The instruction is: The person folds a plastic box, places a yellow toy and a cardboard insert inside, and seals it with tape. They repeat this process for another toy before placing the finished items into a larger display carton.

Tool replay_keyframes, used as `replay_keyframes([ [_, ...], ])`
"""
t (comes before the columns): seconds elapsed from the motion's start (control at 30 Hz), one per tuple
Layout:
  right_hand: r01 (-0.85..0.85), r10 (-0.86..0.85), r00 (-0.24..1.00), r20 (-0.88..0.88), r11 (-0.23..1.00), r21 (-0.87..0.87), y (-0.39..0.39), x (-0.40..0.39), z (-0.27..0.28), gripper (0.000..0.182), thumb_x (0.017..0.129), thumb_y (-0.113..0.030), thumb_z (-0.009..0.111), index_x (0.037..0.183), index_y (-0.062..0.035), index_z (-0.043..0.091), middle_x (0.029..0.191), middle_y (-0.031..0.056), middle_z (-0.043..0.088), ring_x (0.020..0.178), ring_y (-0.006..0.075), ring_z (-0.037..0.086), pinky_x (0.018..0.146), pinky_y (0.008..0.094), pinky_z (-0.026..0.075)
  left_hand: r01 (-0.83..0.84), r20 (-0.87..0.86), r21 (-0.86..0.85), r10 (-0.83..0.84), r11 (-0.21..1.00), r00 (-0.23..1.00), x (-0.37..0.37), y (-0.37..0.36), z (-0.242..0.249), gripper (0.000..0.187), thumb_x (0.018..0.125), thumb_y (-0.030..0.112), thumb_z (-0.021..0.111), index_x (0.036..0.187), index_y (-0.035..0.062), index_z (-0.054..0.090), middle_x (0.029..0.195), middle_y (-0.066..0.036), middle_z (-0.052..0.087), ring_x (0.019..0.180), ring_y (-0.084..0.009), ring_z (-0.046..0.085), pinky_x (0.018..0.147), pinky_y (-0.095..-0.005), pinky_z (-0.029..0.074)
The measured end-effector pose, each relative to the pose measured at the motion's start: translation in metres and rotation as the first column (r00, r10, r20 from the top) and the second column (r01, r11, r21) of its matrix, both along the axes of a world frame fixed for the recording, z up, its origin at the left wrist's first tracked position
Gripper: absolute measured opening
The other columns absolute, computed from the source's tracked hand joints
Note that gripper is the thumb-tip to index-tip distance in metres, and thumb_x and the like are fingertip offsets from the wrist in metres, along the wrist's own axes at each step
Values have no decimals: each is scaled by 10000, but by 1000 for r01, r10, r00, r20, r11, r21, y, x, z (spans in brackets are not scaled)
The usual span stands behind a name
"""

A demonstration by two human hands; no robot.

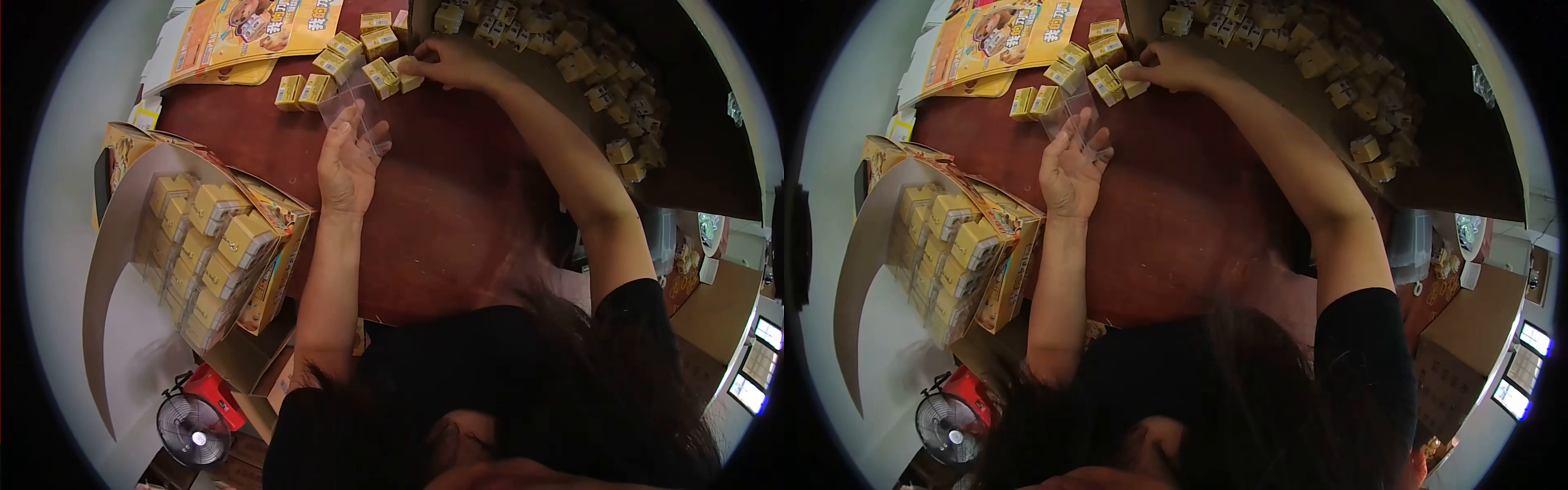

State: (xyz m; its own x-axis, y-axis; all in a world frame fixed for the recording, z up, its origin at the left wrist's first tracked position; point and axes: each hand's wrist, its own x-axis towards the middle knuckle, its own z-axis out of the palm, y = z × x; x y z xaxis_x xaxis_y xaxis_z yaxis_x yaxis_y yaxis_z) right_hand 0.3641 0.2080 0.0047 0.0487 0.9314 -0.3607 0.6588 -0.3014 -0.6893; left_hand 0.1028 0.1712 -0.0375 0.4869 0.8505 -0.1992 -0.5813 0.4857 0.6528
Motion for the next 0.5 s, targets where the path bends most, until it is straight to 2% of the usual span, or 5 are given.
replay_keyframes([
  [0.07, -153, 74, 956, 285, 952, 265, -4, 7, -5, 842, 802, -618, 755, 1373, -37, 543, 1262, 144, 642, 1069, 257, 669, 912, 383, 548, 12, 0, -1, -12, 1000, 1000, -8, -2, 0, 519, 936, 324, 612, 1384, 93, 489, 1480, -58, 476, 1124, -257, 616, 930, -401, 513],
  [0.1, -154, 78, 957, 280, 952, 264, -7, 9, -4, 842, 802, -618, 755, 1373, -37, 543, 1262, 144, 642, 1069, 257, 669, 912, 383, 548, 14, -10, -2, -14, 1000, 1000, -15, -5, 0, 515, 935, 328, 616, 1378, 94, 494, 1489, -72, 473, 1127, -258, 616, 933, -399, 512],
  [0.17, -468, 198, 831, 520, 754, 461, -16, 11, -3, 813, 787, -509, 805, 1416, -91, 504, 1345, 105, 586, 1155, 281, 631, 958, 377, 525, 17, -28, -13, -17, 1000, 999, -22, -13, 0, 511, 934, 331, 619, 1371, 95, 499, 1498, -87, 470, 1130, -259, 617, 936, -398, 510],
  [0.37, -521, 338, 812, 477, 787, 329, -3, -20, 7, 772, 783, -337, 836, 1442, -153, 478, 1371, 36, 561, 1198, 263, 602, 968, 403, 513, 37, -37, -32, -38, 999, 999, -21, -27, 5, 501, 932, 331, 626, 1352, 88, 500, 1503, -119, 468, 1124, -260, 620, 925, -392, 520],
  [0.5, -572, 458, 817, 352, 724, 386, 24, -19, -12, 778, 790, -309, 835, 1453, -145, 462, 1358, 63, 564, 1178, 269, 605, 966, 387, 515, 6, -72, -8, -7, 1000, 997, -32, -34, 13, 472, 928, 285, 640, 1325, 73, 499, 1443, -119, 510, 1126, -267, 623, 912, -386, 525],
])
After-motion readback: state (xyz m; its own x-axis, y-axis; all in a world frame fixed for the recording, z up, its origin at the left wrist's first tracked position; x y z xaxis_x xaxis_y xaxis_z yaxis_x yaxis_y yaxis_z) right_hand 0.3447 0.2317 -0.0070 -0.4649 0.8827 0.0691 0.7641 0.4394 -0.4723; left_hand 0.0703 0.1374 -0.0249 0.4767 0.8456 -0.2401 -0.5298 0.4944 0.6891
